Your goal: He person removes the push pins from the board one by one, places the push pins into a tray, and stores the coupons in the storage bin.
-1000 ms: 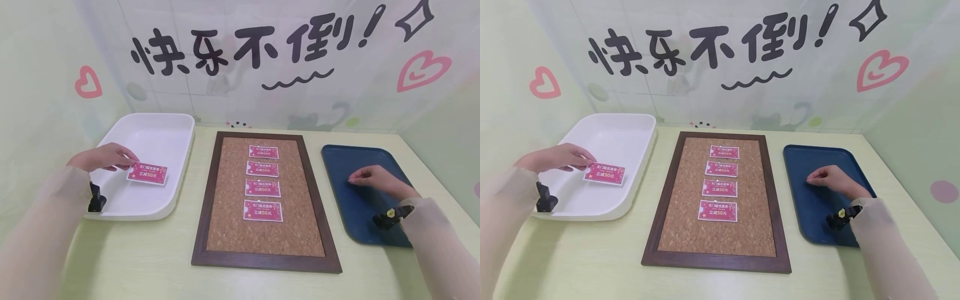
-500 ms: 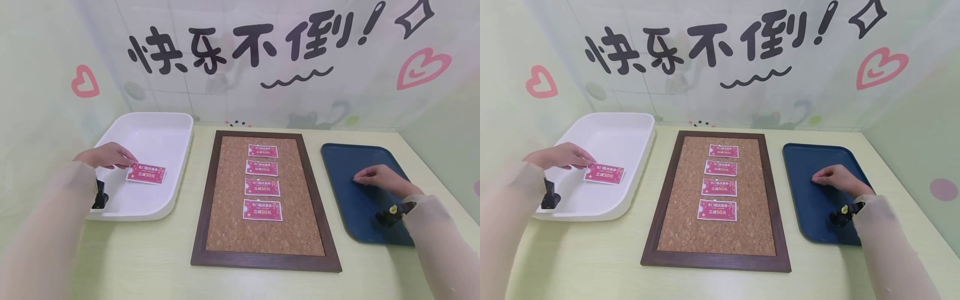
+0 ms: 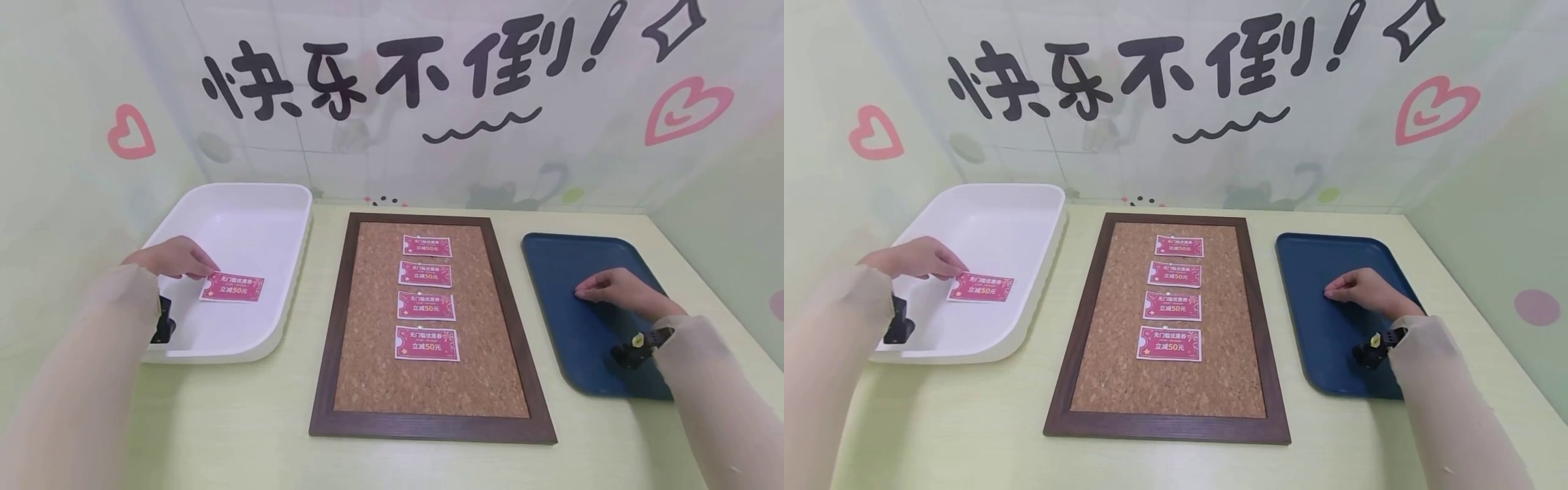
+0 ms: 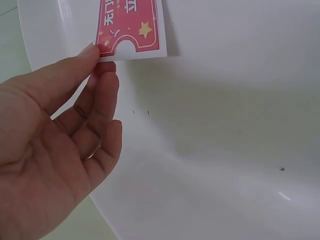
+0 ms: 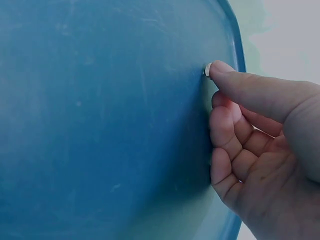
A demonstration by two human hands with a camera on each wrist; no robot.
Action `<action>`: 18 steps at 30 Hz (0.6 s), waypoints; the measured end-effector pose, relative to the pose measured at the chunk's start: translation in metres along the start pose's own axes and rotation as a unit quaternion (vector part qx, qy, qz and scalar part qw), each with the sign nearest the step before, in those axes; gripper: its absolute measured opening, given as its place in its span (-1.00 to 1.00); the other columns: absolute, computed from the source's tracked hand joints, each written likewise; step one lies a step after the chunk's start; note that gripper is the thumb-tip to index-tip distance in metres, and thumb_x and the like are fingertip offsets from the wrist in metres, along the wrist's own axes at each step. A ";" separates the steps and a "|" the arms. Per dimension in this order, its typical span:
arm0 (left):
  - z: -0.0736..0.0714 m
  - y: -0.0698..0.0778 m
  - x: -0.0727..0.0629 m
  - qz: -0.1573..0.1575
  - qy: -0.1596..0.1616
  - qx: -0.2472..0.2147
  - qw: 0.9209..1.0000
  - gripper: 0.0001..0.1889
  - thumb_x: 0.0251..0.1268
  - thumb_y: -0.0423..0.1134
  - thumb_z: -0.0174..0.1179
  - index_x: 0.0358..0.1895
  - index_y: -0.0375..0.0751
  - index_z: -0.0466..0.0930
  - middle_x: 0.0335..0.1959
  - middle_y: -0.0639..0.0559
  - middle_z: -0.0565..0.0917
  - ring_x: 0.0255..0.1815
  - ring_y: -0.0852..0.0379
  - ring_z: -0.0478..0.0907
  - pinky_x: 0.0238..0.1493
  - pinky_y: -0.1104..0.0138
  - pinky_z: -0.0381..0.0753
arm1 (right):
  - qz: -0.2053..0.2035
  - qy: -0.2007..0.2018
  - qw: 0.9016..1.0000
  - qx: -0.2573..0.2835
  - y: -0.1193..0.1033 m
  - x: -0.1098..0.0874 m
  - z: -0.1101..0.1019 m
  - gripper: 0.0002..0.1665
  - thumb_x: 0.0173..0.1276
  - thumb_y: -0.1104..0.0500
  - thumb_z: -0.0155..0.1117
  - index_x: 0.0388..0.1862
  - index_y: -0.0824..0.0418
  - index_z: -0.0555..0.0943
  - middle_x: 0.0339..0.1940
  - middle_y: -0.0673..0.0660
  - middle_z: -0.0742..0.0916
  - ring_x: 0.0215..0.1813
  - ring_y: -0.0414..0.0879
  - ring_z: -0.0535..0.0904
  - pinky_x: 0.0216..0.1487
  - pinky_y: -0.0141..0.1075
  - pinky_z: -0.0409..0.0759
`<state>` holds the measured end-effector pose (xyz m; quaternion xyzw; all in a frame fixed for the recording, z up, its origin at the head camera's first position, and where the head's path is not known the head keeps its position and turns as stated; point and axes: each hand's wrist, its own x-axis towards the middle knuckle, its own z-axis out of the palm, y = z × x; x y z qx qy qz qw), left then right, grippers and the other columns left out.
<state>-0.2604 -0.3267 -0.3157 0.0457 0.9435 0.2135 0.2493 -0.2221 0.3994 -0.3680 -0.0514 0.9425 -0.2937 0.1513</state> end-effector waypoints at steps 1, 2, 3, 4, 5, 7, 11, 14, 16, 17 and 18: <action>0.000 -0.001 0.000 -0.002 -0.003 -0.002 1.000 -0.66 0.19 -0.21 0.18 -0.06 -0.40 0.58 -0.17 -0.27 0.61 -0.14 -0.15 0.50 -0.14 0.00 0.47 | 0.000 0.000 1.000 0.000 0.000 0.000 0.000 -0.59 0.28 0.05 0.22 -0.16 0.42 0.60 -0.22 0.17 0.68 -0.26 -0.27 0.51 -0.23 -0.37 0.46; 0.001 -0.001 0.000 -0.004 -0.006 -0.004 1.000 -0.66 0.19 -0.22 0.18 -0.05 -0.41 0.58 -0.17 -0.28 0.60 -0.13 -0.16 0.50 -0.14 0.00 0.47 | 0.001 -0.001 1.000 0.002 0.000 0.000 -0.001 -0.59 0.28 0.05 0.22 -0.16 0.41 0.60 -0.22 0.18 0.68 -0.26 -0.28 0.51 -0.23 -0.37 0.46; 0.001 -0.002 0.000 -0.004 -0.008 -0.004 1.000 -0.66 0.20 -0.22 0.17 -0.05 -0.41 0.58 -0.17 -0.28 0.60 -0.13 -0.15 0.50 -0.13 0.00 0.47 | 0.001 -0.002 1.000 0.003 0.000 0.000 -0.001 -0.58 0.28 0.04 0.22 -0.15 0.41 0.60 -0.21 0.18 0.68 -0.26 -0.29 0.51 -0.23 -0.38 0.47; 0.001 -0.004 0.000 -0.006 -0.010 -0.005 1.000 -0.66 0.20 -0.22 0.17 -0.05 -0.41 0.57 -0.16 -0.28 0.60 -0.13 -0.14 0.50 -0.13 0.00 0.47 | 0.000 -0.003 1.000 0.003 0.000 0.000 -0.001 -0.58 0.28 0.04 0.21 -0.15 0.41 0.60 -0.20 0.18 0.68 -0.25 -0.29 0.51 -0.22 -0.37 0.47; 0.001 -0.005 0.001 -0.006 -0.013 -0.004 1.000 -0.66 0.20 -0.22 0.17 -0.04 -0.40 0.57 -0.17 -0.27 0.61 -0.15 -0.12 0.50 -0.14 0.02 0.47 | 0.000 -0.005 1.000 0.004 0.000 0.000 -0.002 -0.57 0.28 0.03 0.21 -0.14 0.41 0.60 -0.20 0.19 0.68 -0.25 -0.30 0.51 -0.22 -0.37 0.47; 0.002 -0.009 0.004 -0.009 -0.016 -0.003 1.000 -0.66 0.20 -0.22 0.17 -0.04 -0.40 0.57 -0.16 -0.26 0.61 -0.17 -0.09 0.50 -0.15 0.03 0.48 | -0.001 -0.006 1.000 0.004 0.001 0.000 -0.002 -0.56 0.28 0.02 0.20 -0.14 0.41 0.60 -0.19 0.19 0.68 -0.25 -0.31 0.51 -0.22 -0.37 0.47; 0.003 -0.015 0.008 -0.007 -0.013 -0.005 1.000 -0.65 0.20 -0.22 0.16 -0.04 -0.40 0.56 -0.17 -0.27 0.60 -0.18 -0.08 0.51 -0.18 0.04 0.49 | -0.001 -0.007 1.000 0.008 0.001 0.001 -0.002 -0.54 0.29 0.01 0.20 -0.12 0.41 0.59 -0.18 0.19 0.67 -0.25 -0.29 0.51 -0.22 -0.35 0.47; 0.002 -0.015 0.010 0.002 -0.001 -0.002 1.000 -0.64 0.20 -0.22 0.16 -0.03 -0.42 0.54 -0.18 -0.26 0.60 -0.18 -0.11 0.51 -0.19 0.01 0.49 | -0.002 -0.005 1.000 0.014 0.001 0.000 -0.002 -0.54 0.30 0.03 0.19 -0.10 0.42 0.58 -0.18 0.20 0.67 -0.26 -0.25 0.52 -0.24 -0.35 0.48; 0.001 -0.013 0.010 0.007 0.007 -0.001 1.000 -0.63 0.21 -0.21 0.16 -0.02 -0.43 0.52 -0.19 -0.24 0.59 -0.18 -0.13 0.51 -0.18 0.00 0.48 | -0.005 -0.003 1.000 0.016 -0.001 0.000 -0.003 -0.54 0.30 0.03 0.19 -0.08 0.43 0.56 -0.18 0.20 0.67 -0.27 -0.23 0.52 -0.24 -0.35 0.49; 0.001 -0.011 0.010 0.010 0.011 0.000 1.000 -0.63 0.21 -0.21 0.16 -0.02 -0.44 0.52 -0.20 -0.23 0.59 -0.18 -0.13 0.50 -0.18 0.00 0.47 | -0.006 -0.002 1.000 0.017 -0.002 0.000 -0.003 -0.54 0.30 0.03 0.19 -0.08 0.43 0.56 -0.18 0.20 0.67 -0.26 -0.22 0.52 -0.24 -0.35 0.49; 0.000 -0.009 0.010 0.012 0.013 0.002 1.000 -0.62 0.21 -0.20 0.16 -0.01 -0.44 0.51 -0.20 -0.22 0.59 -0.18 -0.13 0.50 -0.17 -0.01 0.47 | -0.005 0.001 1.000 0.015 -0.004 -0.001 -0.004 -0.54 0.30 0.03 0.18 -0.07 0.43 0.56 -0.18 0.20 0.67 -0.26 -0.21 0.53 -0.24 -0.34 0.49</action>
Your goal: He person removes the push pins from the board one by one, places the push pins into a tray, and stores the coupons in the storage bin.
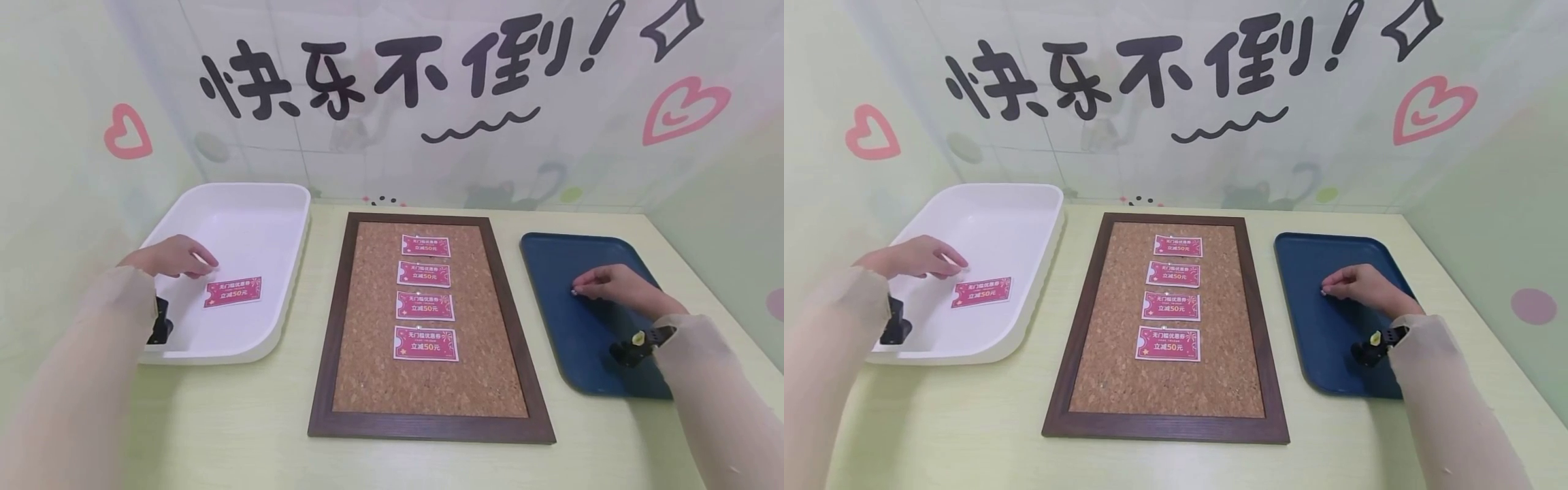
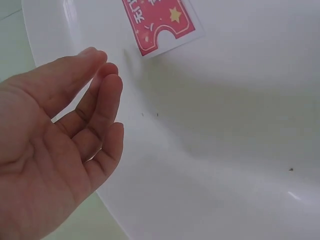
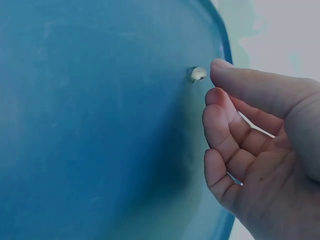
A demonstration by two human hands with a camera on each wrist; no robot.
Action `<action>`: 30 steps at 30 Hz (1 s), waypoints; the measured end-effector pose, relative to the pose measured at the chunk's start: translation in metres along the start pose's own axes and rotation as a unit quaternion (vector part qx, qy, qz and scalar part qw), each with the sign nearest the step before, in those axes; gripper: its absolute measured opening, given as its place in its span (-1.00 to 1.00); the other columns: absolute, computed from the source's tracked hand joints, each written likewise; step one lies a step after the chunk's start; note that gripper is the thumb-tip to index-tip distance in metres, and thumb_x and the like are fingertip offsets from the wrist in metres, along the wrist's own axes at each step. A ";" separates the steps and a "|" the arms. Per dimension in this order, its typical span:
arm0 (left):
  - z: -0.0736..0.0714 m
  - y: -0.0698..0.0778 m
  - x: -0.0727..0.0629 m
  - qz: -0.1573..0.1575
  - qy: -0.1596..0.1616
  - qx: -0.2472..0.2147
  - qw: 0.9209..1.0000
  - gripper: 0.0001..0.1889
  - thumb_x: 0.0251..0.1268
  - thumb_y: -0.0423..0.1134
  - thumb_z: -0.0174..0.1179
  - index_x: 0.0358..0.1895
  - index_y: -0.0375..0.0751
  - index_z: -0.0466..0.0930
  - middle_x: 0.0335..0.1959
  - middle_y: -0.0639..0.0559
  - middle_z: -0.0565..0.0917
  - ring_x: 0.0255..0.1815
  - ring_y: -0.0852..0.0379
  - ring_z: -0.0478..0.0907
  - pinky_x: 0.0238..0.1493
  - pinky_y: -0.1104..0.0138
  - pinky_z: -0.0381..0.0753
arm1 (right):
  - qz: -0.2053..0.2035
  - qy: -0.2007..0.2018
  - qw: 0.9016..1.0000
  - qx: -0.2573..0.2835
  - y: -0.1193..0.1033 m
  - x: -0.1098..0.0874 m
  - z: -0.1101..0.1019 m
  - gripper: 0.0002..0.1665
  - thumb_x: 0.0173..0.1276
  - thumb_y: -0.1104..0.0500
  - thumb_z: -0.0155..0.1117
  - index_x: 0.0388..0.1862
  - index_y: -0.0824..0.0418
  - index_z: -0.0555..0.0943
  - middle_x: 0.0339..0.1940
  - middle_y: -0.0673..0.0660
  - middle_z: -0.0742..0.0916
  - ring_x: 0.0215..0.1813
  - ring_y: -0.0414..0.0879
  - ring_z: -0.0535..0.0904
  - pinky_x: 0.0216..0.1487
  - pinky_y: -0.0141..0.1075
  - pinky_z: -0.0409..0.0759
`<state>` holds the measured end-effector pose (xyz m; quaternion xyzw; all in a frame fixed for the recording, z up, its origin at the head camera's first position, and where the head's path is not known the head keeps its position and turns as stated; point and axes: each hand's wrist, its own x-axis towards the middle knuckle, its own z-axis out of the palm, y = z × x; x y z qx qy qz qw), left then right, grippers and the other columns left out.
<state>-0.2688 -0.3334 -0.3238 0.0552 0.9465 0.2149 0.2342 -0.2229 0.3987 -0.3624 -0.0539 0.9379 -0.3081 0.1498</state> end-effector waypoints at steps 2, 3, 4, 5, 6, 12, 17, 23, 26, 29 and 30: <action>-0.003 0.004 -0.002 0.009 0.005 0.002 1.000 -0.61 0.22 -0.21 0.14 -0.01 -0.46 0.50 -0.21 -0.22 0.59 -0.19 -0.12 0.50 -0.17 0.00 0.47 | -0.002 0.004 1.000 -0.001 -0.005 0.000 -0.002 -0.53 0.31 0.01 0.18 -0.06 0.41 0.56 -0.17 0.20 0.67 -0.24 -0.21 0.54 -0.23 -0.34 0.49; -0.004 0.006 -0.004 0.013 0.007 0.003 1.000 -0.61 0.23 -0.21 0.14 -0.01 -0.48 0.49 -0.21 -0.22 0.59 -0.19 -0.12 0.50 -0.17 0.01 0.46 | -0.004 0.008 1.000 -0.005 -0.008 0.000 -0.003 -0.52 0.31 -0.01 0.17 -0.06 0.40 0.56 -0.17 0.20 0.67 -0.23 -0.23 0.54 -0.22 -0.34 0.49; -0.005 0.009 -0.005 0.018 0.010 0.004 1.000 -0.61 0.23 -0.22 0.13 0.00 -0.49 0.48 -0.21 -0.23 0.59 -0.20 -0.12 0.50 -0.17 0.01 0.46 | -0.005 0.011 1.000 -0.007 -0.011 0.000 -0.004 -0.51 0.31 -0.02 0.17 -0.06 0.39 0.56 -0.16 0.21 0.67 -0.23 -0.23 0.53 -0.21 -0.33 0.48; -0.006 0.012 -0.007 0.025 0.013 0.007 1.000 -0.62 0.24 -0.23 0.12 0.00 -0.50 0.48 -0.22 -0.23 0.59 -0.21 -0.11 0.51 -0.17 0.01 0.46 | -0.008 0.013 1.000 -0.009 -0.015 0.000 -0.005 -0.51 0.31 -0.03 0.17 -0.05 0.38 0.56 -0.15 0.21 0.66 -0.21 -0.23 0.53 -0.20 -0.32 0.48; -0.007 0.015 -0.009 0.032 0.016 0.008 0.999 -0.62 0.24 -0.24 0.12 -0.01 -0.51 0.47 -0.23 -0.24 0.59 -0.22 -0.11 0.52 -0.16 0.00 0.45 | -0.011 0.015 1.000 -0.011 -0.019 0.000 -0.005 -0.50 0.31 -0.04 0.16 -0.05 0.37 0.56 -0.14 0.21 0.66 -0.21 -0.23 0.53 -0.19 -0.32 0.47; -0.011 0.038 -0.016 0.058 0.035 0.022 0.997 -0.60 0.26 -0.21 0.11 0.01 -0.50 0.46 -0.21 -0.24 0.59 -0.21 -0.13 0.53 -0.12 -0.10 0.41 | -0.051 0.020 0.998 -0.011 -0.046 -0.001 -0.003 -0.55 0.32 0.01 0.16 -0.05 0.38 0.56 -0.17 0.21 0.67 -0.22 -0.18 0.57 -0.21 -0.35 0.49; -0.011 0.061 -0.023 0.087 0.050 0.028 0.995 -0.62 0.27 -0.19 0.13 0.02 -0.44 0.48 -0.22 -0.19 0.60 -0.21 -0.10 0.53 -0.15 -0.06 0.45 | -0.100 0.019 0.995 -0.005 -0.068 0.001 0.004 -0.66 0.31 0.12 0.19 -0.10 0.38 0.58 -0.20 0.19 0.67 -0.26 -0.23 0.57 -0.26 -0.37 0.51; -0.006 0.095 -0.035 0.126 0.068 0.029 0.989 -0.69 0.26 -0.22 0.14 -0.03 -0.36 0.53 -0.27 -0.09 0.61 -0.26 -0.01 0.53 -0.28 0.15 0.50 | -0.142 -0.003 0.990 0.004 -0.095 0.003 0.012 -0.70 0.31 0.18 0.18 -0.10 0.39 0.57 -0.21 0.17 0.66 -0.25 -0.23 0.56 -0.28 -0.34 0.51; -0.001 0.112 -0.040 0.150 0.073 0.029 0.986 -0.74 0.26 -0.25 0.13 -0.05 -0.32 0.56 -0.28 -0.06 0.62 -0.30 0.03 0.52 -0.31 0.21 0.48 | -0.162 -0.013 0.987 0.006 -0.107 0.004 0.017 -0.74 0.31 0.21 0.18 -0.12 0.37 0.58 -0.25 0.14 0.66 -0.30 -0.16 0.55 -0.32 -0.33 0.49; 0.006 0.128 -0.044 0.177 0.074 0.028 0.981 -0.77 0.25 -0.28 0.13 -0.07 -0.31 0.57 -0.27 -0.05 0.63 -0.31 0.05 0.50 -0.28 0.21 0.47 | -0.182 -0.023 0.983 0.012 -0.118 0.006 0.024 -0.77 0.30 0.24 0.18 -0.14 0.36 0.59 -0.30 0.11 0.65 -0.35 -0.10 0.54 -0.34 -0.32 0.49; 0.008 0.133 -0.045 0.187 0.073 0.029 0.979 -0.77 0.25 -0.29 0.13 -0.07 -0.31 0.57 -0.27 -0.05 0.63 -0.31 0.06 0.50 -0.25 0.20 0.47 | -0.186 -0.029 0.982 0.014 -0.122 0.006 0.026 -0.78 0.30 0.25 0.18 -0.15 0.36 0.59 -0.30 0.11 0.65 -0.35 -0.08 0.54 -0.34 -0.32 0.49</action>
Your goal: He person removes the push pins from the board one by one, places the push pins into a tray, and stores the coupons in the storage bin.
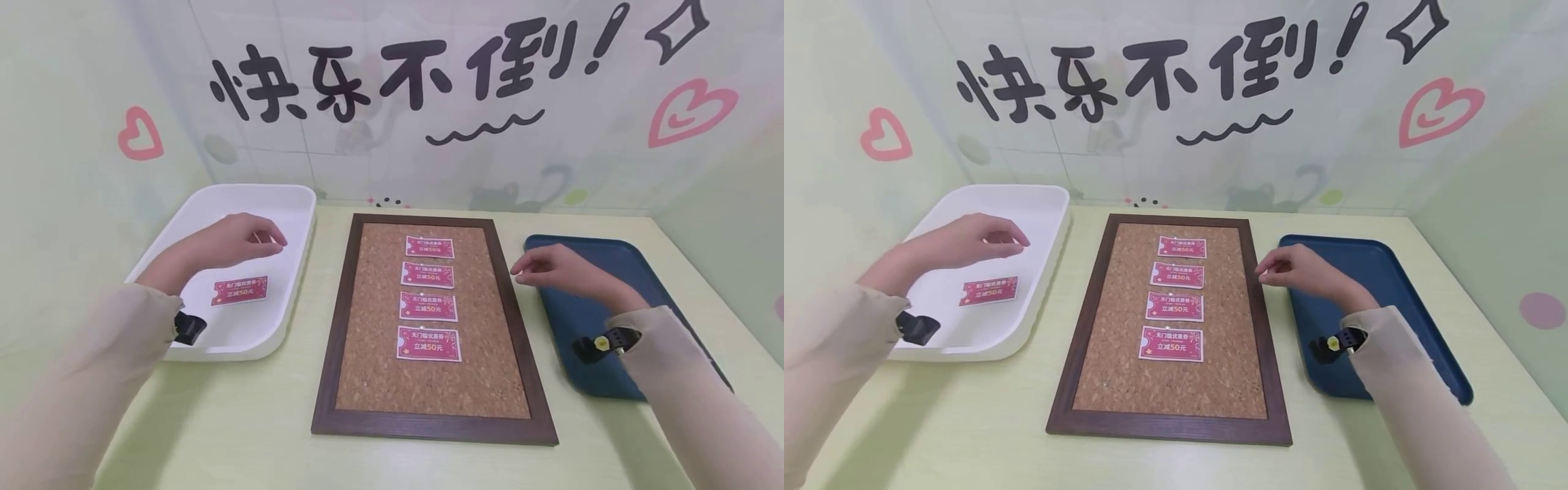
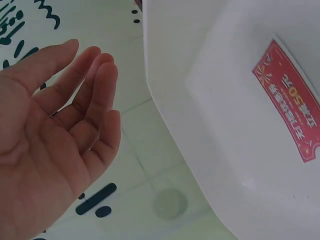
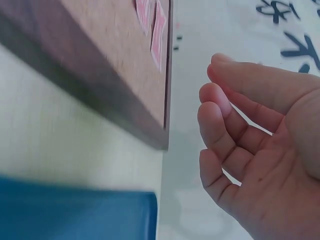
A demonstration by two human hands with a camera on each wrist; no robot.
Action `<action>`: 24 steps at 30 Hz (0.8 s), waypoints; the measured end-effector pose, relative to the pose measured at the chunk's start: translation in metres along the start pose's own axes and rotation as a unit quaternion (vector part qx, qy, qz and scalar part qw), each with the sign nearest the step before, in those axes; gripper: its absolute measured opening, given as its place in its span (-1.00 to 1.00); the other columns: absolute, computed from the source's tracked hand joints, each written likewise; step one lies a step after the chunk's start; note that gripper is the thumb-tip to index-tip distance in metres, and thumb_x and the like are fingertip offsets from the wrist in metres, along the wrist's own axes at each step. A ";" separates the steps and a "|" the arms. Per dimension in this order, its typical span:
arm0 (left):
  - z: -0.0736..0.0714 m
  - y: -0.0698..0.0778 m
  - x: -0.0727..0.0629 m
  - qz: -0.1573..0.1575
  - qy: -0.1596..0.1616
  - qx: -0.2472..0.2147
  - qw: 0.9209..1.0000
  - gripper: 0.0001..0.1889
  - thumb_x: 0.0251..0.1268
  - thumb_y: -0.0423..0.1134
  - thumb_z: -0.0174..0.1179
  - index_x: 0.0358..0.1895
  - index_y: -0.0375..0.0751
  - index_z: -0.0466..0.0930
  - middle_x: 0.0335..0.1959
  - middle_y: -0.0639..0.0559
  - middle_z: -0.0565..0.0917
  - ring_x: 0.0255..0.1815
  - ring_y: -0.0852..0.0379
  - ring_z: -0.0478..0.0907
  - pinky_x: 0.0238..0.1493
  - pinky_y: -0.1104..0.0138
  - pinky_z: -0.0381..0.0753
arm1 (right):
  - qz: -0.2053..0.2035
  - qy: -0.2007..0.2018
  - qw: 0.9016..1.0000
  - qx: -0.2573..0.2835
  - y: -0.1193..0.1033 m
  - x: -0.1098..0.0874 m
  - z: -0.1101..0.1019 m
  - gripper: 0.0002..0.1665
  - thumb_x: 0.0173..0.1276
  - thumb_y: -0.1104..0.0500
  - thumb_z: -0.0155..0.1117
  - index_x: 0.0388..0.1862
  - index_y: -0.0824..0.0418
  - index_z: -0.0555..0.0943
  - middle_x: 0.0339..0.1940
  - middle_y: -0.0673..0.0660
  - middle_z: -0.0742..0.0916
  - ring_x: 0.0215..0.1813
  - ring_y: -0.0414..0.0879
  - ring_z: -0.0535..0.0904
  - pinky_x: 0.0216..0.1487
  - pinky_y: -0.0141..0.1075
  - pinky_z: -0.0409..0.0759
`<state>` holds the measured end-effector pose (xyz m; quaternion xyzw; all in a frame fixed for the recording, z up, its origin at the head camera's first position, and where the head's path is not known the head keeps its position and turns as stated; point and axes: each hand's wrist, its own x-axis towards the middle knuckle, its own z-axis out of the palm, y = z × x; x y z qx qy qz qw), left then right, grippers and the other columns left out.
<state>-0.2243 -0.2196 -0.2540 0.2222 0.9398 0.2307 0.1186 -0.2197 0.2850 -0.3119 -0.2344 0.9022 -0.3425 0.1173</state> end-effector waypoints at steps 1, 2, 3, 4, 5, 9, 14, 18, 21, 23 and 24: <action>0.002 0.005 0.000 0.009 0.000 0.000 1.000 -0.77 0.25 -0.30 0.13 -0.08 -0.31 0.57 -0.27 -0.04 0.63 -0.31 0.06 0.50 -0.23 0.19 0.47 | -0.005 -0.004 1.000 0.002 -0.003 0.002 0.002 -0.78 0.29 0.25 0.19 -0.15 0.36 0.60 -0.31 0.10 0.65 -0.36 -0.09 0.53 -0.35 -0.32 0.49; 0.005 0.010 0.001 0.019 -0.001 -0.002 1.000 -0.78 0.25 -0.30 0.12 -0.08 -0.31 0.57 -0.26 -0.04 0.63 -0.29 0.07 0.50 -0.20 0.18 0.47 | -0.009 -0.009 1.000 0.003 -0.006 0.004 0.005 -0.78 0.29 0.25 0.19 -0.16 0.36 0.60 -0.31 0.10 0.65 -0.37 -0.09 0.52 -0.35 -0.32 0.49; 0.007 0.015 0.001 0.029 -0.001 -0.005 1.000 -0.78 0.25 -0.31 0.13 -0.09 -0.31 0.57 -0.26 -0.04 0.63 -0.28 0.08 0.50 -0.17 0.17 0.46 | -0.012 -0.014 1.000 0.002 -0.009 0.006 0.007 -0.78 0.28 0.24 0.20 -0.16 0.35 0.60 -0.32 0.09 0.65 -0.38 -0.08 0.52 -0.35 -0.32 0.48; 0.009 0.020 0.002 0.039 -0.002 -0.007 0.999 -0.79 0.25 -0.30 0.12 -0.09 -0.30 0.57 -0.26 -0.03 0.63 -0.27 0.08 0.51 -0.14 0.16 0.46 | -0.014 -0.018 1.000 0.001 -0.012 0.008 0.010 -0.78 0.28 0.23 0.21 -0.17 0.35 0.60 -0.32 0.10 0.65 -0.39 -0.09 0.50 -0.36 -0.32 0.47; 0.012 0.024 0.002 0.048 -0.002 -0.007 0.999 -0.79 0.25 -0.30 0.12 -0.10 -0.29 0.58 -0.26 -0.02 0.63 -0.26 0.09 0.51 -0.12 0.16 0.45 | -0.017 -0.022 1.000 -0.002 -0.015 0.009 0.012 -0.78 0.28 0.22 0.21 -0.17 0.34 0.60 -0.32 0.09 0.66 -0.40 -0.09 0.50 -0.37 -0.32 0.47; 0.022 0.040 0.003 0.078 -0.007 -0.019 0.997 -0.82 0.26 -0.30 0.12 -0.12 -0.24 0.59 -0.27 0.02 0.63 -0.25 0.12 0.51 -0.13 0.17 0.46 | -0.028 -0.036 0.999 -0.012 -0.026 0.016 0.023 -0.80 0.27 0.22 0.22 -0.19 0.32 0.61 -0.33 0.10 0.67 -0.42 -0.11 0.47 -0.39 -0.31 0.47; 0.036 0.056 0.007 0.108 -0.017 -0.025 0.994 -0.84 0.28 -0.31 0.09 -0.14 -0.22 0.59 -0.29 0.06 0.63 -0.29 0.17 0.52 -0.21 0.23 0.48 | -0.039 -0.060 0.997 -0.016 -0.039 0.022 0.034 -0.81 0.28 0.23 0.21 -0.19 0.31 0.62 -0.34 0.15 0.66 -0.39 -0.11 0.49 -0.37 -0.32 0.49; 0.048 0.067 0.009 0.128 -0.032 -0.027 0.991 -0.85 0.28 -0.32 0.09 -0.15 -0.23 0.59 -0.30 0.07 0.63 -0.28 0.19 0.53 -0.23 0.27 0.49 | -0.046 -0.076 0.996 -0.011 -0.048 0.026 0.044 -0.80 0.26 0.22 0.23 -0.19 0.31 0.61 -0.36 0.13 0.67 -0.36 -0.06 0.51 -0.35 -0.32 0.49; 0.056 0.075 0.008 0.135 -0.045 -0.031 0.989 -0.85 0.28 -0.31 0.11 -0.15 -0.23 0.59 -0.28 0.08 0.62 -0.25 0.20 0.53 -0.21 0.29 0.50 | -0.049 -0.086 0.995 -0.004 -0.053 0.028 0.050 -0.79 0.24 0.22 0.25 -0.19 0.32 0.62 -0.36 0.10 0.67 -0.35 -0.06 0.53 -0.33 -0.32 0.51; 0.062 0.080 0.007 0.138 -0.051 -0.037 0.988 -0.84 0.28 -0.30 0.11 -0.13 -0.22 0.59 -0.24 0.06 0.62 -0.24 0.21 0.53 -0.19 0.30 0.50 | -0.052 -0.091 0.994 -0.002 -0.056 0.030 0.054 -0.79 0.23 0.23 0.26 -0.18 0.31 0.63 -0.37 0.05 0.68 -0.35 -0.09 0.53 -0.31 -0.32 0.51; 0.064 0.082 0.007 0.140 -0.053 -0.039 0.988 -0.84 0.28 -0.30 0.12 -0.13 -0.22 0.59 -0.23 0.06 0.62 -0.24 0.21 0.53 -0.20 0.32 0.50 | -0.057 -0.094 0.994 -0.001 -0.058 0.031 0.056 -0.80 0.22 0.23 0.27 -0.19 0.30 0.63 -0.37 0.03 0.68 -0.35 -0.10 0.53 -0.31 -0.32 0.51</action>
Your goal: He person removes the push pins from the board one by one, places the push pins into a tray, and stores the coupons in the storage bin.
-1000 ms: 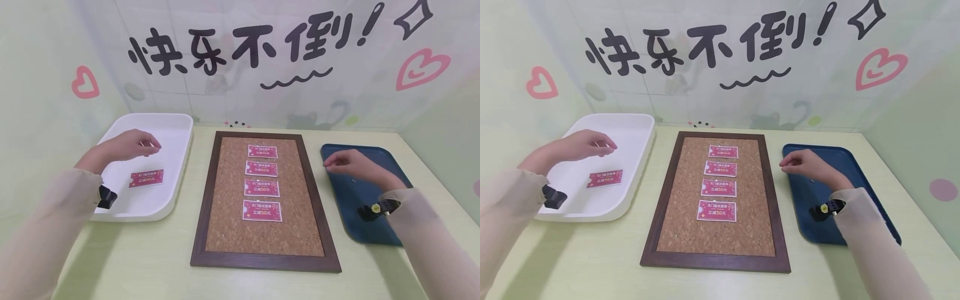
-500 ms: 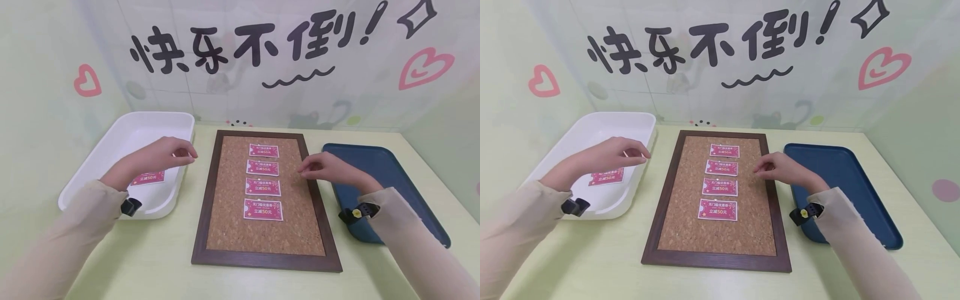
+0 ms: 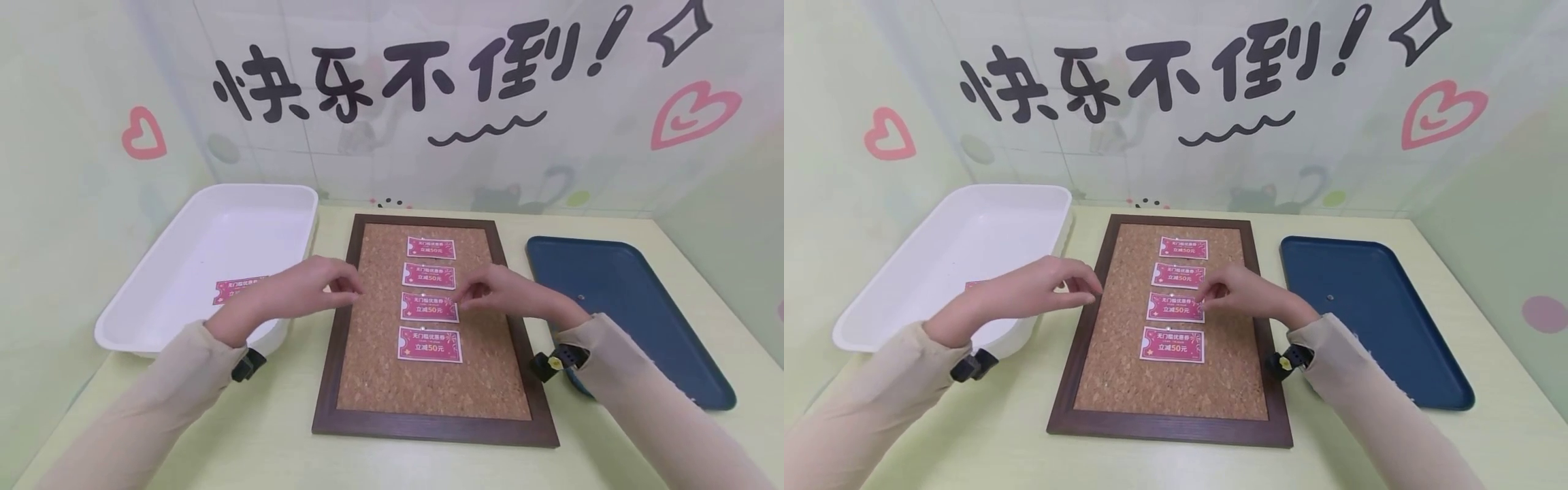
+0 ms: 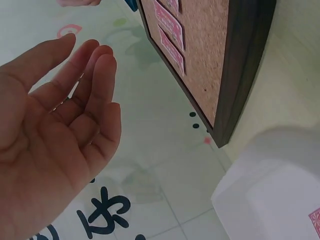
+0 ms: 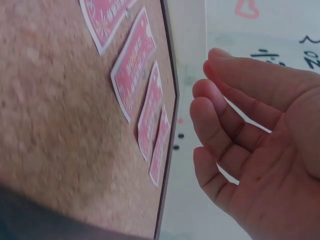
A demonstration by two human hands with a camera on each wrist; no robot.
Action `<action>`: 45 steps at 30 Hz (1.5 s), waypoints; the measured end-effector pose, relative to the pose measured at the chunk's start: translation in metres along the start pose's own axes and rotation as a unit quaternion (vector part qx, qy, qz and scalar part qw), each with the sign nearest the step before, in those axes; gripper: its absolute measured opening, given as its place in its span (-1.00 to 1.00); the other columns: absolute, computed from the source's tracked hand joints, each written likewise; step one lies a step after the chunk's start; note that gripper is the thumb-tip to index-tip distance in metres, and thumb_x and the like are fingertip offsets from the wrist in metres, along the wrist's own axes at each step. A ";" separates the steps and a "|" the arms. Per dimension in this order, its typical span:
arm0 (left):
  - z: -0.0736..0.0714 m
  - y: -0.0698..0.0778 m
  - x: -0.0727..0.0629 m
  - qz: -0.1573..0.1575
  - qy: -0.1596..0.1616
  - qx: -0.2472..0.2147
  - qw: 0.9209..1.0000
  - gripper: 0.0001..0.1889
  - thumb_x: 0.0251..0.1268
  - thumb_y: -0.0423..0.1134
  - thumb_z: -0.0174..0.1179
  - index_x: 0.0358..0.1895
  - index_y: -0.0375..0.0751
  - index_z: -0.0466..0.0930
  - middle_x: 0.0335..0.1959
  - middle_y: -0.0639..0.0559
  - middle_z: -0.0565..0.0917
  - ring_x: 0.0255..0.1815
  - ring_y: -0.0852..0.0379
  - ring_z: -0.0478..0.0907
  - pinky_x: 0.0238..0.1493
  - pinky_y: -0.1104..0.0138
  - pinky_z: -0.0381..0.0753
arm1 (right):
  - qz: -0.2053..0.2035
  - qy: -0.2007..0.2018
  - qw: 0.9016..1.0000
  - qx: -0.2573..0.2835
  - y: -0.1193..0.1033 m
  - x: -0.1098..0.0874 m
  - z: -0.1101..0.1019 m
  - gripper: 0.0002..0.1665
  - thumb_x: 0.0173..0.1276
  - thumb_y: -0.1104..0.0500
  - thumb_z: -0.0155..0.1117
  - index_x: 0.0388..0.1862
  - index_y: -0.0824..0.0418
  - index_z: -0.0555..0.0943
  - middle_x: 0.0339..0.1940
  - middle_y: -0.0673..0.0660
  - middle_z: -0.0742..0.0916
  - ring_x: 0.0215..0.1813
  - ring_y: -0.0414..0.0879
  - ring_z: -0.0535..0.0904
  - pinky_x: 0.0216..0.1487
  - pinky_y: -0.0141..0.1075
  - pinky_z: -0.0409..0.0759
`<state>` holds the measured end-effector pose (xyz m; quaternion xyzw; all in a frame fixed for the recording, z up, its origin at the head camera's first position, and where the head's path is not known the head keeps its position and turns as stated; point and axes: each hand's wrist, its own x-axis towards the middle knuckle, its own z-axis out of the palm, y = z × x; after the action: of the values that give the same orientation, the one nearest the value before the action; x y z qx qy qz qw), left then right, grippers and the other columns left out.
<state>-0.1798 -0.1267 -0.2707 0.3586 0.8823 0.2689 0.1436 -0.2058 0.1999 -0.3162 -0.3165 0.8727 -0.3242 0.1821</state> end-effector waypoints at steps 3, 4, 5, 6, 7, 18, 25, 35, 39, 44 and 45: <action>0.009 0.005 0.003 0.003 -0.004 -0.008 1.000 -0.83 0.27 -0.31 0.11 -0.11 -0.22 0.59 -0.22 0.07 0.62 -0.26 0.23 0.52 -0.23 0.34 0.51 | -0.015 -0.010 1.000 0.005 -0.003 0.004 0.005 -0.81 0.21 0.24 0.28 -0.20 0.28 0.64 -0.38 0.00 0.67 -0.35 -0.11 0.52 -0.29 -0.32 0.51; 0.012 0.006 0.004 0.004 -0.006 -0.011 1.000 -0.83 0.27 -0.31 0.11 -0.12 -0.23 0.59 -0.24 0.07 0.61 -0.28 0.23 0.51 -0.24 0.35 0.51 | -0.021 -0.014 1.000 0.009 -0.003 0.006 0.007 -0.81 0.20 0.24 0.29 -0.20 0.28 0.64 -0.37 -0.01 0.67 -0.35 -0.11 0.52 -0.28 -0.32 0.52; 0.015 0.007 0.006 0.006 -0.007 -0.012 1.000 -0.83 0.27 -0.32 0.11 -0.12 -0.23 0.59 -0.26 0.08 0.61 -0.30 0.23 0.51 -0.26 0.36 0.51 | -0.026 -0.017 0.999 0.011 -0.004 0.007 0.009 -0.81 0.20 0.24 0.29 -0.21 0.28 0.64 -0.37 -0.01 0.67 -0.35 -0.11 0.52 -0.27 -0.32 0.52; 0.018 0.008 0.007 0.007 -0.008 -0.015 1.000 -0.84 0.27 -0.32 0.11 -0.13 -0.23 0.60 -0.28 0.09 0.61 -0.32 0.24 0.50 -0.28 0.37 0.51 | -0.032 -0.021 0.999 0.013 -0.004 0.008 0.010 -0.81 0.20 0.23 0.30 -0.21 0.27 0.64 -0.37 -0.01 0.67 -0.35 -0.11 0.52 -0.27 -0.31 0.52; 0.021 0.009 0.009 0.007 -0.010 -0.019 1.000 -0.83 0.27 -0.32 0.12 -0.13 -0.24 0.60 -0.30 0.10 0.60 -0.33 0.24 0.49 -0.28 0.38 0.50 | -0.036 -0.023 0.999 0.012 -0.005 0.010 0.012 -0.81 0.20 0.22 0.30 -0.21 0.26 0.64 -0.36 -0.02 0.67 -0.34 -0.12 0.52 -0.26 -0.31 0.52; 0.056 0.004 0.030 0.009 -0.023 -0.059 0.998 -0.88 0.21 -0.34 0.17 -0.23 -0.28 0.62 -0.44 0.15 0.58 -0.40 0.24 0.48 -0.33 0.38 0.49 | -0.043 -0.051 0.998 0.012 -0.009 0.025 0.025 -0.81 0.18 0.23 0.31 -0.21 0.23 0.64 -0.39 -0.06 0.66 -0.38 -0.16 0.51 -0.30 -0.34 0.50; 0.070 0.000 0.041 -0.027 -0.022 -0.096 0.995 -0.90 0.14 -0.38 0.22 -0.28 -0.30 0.62 -0.46 0.11 0.58 -0.42 0.22 0.50 -0.36 0.40 0.50 | -0.035 -0.068 0.997 0.015 -0.008 0.034 0.031 -0.80 0.17 0.20 0.33 -0.21 0.23 0.64 -0.42 -0.05 0.66 -0.40 -0.17 0.52 -0.32 -0.32 0.51; 0.083 -0.006 0.056 -0.110 -0.014 -0.127 0.986 -0.87 0.02 -0.37 0.31 -0.33 -0.23 0.60 -0.53 0.04 0.55 -0.49 0.14 0.48 -0.47 0.36 0.44 | -0.020 -0.099 0.995 0.015 -0.007 0.047 0.037 -0.87 0.18 0.24 0.32 -0.27 0.21 0.63 -0.47 -0.04 0.64 -0.43 -0.15 0.53 -0.35 -0.34 0.52; 0.086 -0.007 0.059 -0.127 -0.014 -0.132 0.983 -0.85 0.01 -0.37 0.32 -0.35 -0.24 0.56 -0.55 0.01 0.55 -0.52 0.13 0.47 -0.51 0.38 0.41 | -0.014 -0.104 0.994 0.013 -0.006 0.051 0.039 -0.84 0.14 0.22 0.35 -0.27 0.19 0.63 -0.45 -0.04 0.64 -0.42 -0.13 0.54 -0.33 -0.34 0.54; 0.088 -0.007 0.062 -0.143 -0.013 -0.125 0.982 -0.82 -0.01 -0.36 0.34 -0.36 -0.24 0.52 -0.55 0.00 0.54 -0.55 0.13 0.46 -0.53 0.38 0.39 | -0.005 -0.109 0.994 0.006 -0.006 0.055 0.040 -0.84 0.13 0.22 0.37 -0.29 0.18 0.62 -0.44 -0.04 0.64 -0.42 -0.13 0.55 -0.32 -0.35 0.55; 0.088 -0.007 0.062 -0.144 -0.013 -0.124 0.982 -0.82 -0.02 -0.36 0.35 -0.37 -0.24 0.52 -0.55 0.00 0.54 -0.55 0.13 0.46 -0.53 0.38 0.39 | -0.004 -0.111 0.994 0.004 -0.006 0.055 0.040 -0.84 0.13 0.22 0.37 -0.29 0.17 0.63 -0.45 -0.04 0.64 -0.43 -0.13 0.54 -0.33 -0.35 0.54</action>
<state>-0.1884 -0.0540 -0.3502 0.2105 0.8828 0.3479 0.2354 -0.2226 0.1408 -0.3473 -0.3529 0.8446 -0.2913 0.2779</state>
